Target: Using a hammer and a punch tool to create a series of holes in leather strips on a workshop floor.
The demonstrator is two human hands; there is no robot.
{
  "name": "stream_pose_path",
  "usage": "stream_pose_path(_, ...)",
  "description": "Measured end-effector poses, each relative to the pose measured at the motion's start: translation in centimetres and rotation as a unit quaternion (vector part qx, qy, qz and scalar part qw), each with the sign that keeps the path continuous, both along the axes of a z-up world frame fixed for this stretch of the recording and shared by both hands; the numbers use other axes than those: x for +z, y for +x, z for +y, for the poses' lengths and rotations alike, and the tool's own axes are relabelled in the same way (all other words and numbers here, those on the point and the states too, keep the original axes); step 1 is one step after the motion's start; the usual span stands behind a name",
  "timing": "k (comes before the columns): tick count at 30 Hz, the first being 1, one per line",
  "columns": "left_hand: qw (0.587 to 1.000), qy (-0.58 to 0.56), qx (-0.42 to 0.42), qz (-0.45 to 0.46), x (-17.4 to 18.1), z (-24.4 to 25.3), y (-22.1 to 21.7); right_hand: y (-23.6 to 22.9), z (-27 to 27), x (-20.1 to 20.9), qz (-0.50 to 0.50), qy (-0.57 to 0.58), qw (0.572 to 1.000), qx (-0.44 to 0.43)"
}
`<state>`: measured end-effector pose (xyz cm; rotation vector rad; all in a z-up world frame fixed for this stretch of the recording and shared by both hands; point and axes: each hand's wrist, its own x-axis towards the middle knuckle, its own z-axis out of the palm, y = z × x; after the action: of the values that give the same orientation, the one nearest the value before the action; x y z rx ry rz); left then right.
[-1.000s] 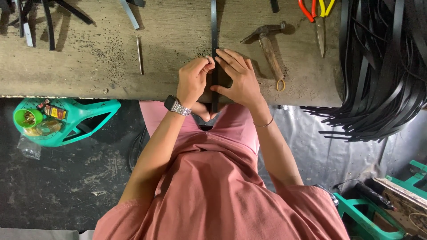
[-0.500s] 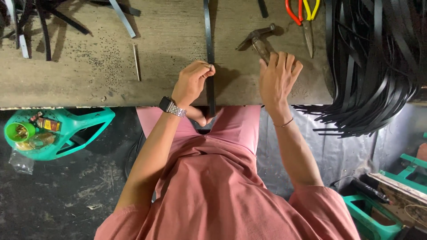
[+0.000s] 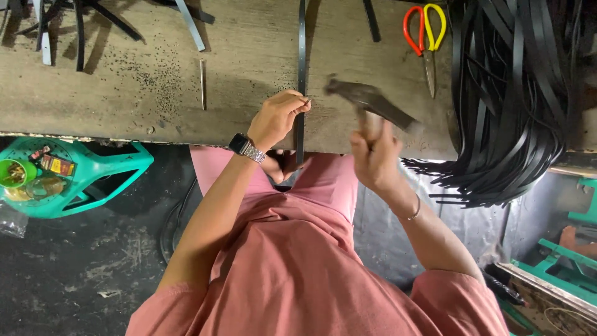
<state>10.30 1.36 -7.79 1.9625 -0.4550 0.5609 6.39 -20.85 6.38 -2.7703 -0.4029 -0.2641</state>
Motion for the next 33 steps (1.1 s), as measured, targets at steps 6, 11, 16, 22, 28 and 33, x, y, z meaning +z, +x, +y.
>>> stream_pose_path(6,0.998,0.055,-0.002,-0.017,-2.2,0.1,0.2,0.8,-0.5,-1.4,0.125,0.046,0.988,0.078)
stream_pose_path(11,0.995,0.095,0.014,-0.015,-0.7,0.1,-0.2,0.1,1.6,2.1,0.155,0.028,0.986,0.057)
stream_pose_path(16,0.996,0.087,0.020,-0.008,-1.2,0.1,0.0,0.0,-0.4,-3.3,0.166,0.047,0.984,0.045)
stream_pose_path(22,0.996,0.085,0.023,-0.009,-1.7,-0.7,-0.1,-0.5,-1.0,-1.5,0.124,0.108,0.985,0.051)
stream_pose_path(28,0.997,0.067,0.027,-0.031,-2.8,-0.7,0.0,-1.1,0.1,-1.8,0.150,0.051,0.987,0.033)
stream_pose_path(33,0.996,0.076,0.027,-0.028,-3.0,-0.5,0.3,-0.4,-0.3,-2.9,0.137,0.119,0.982,0.046)
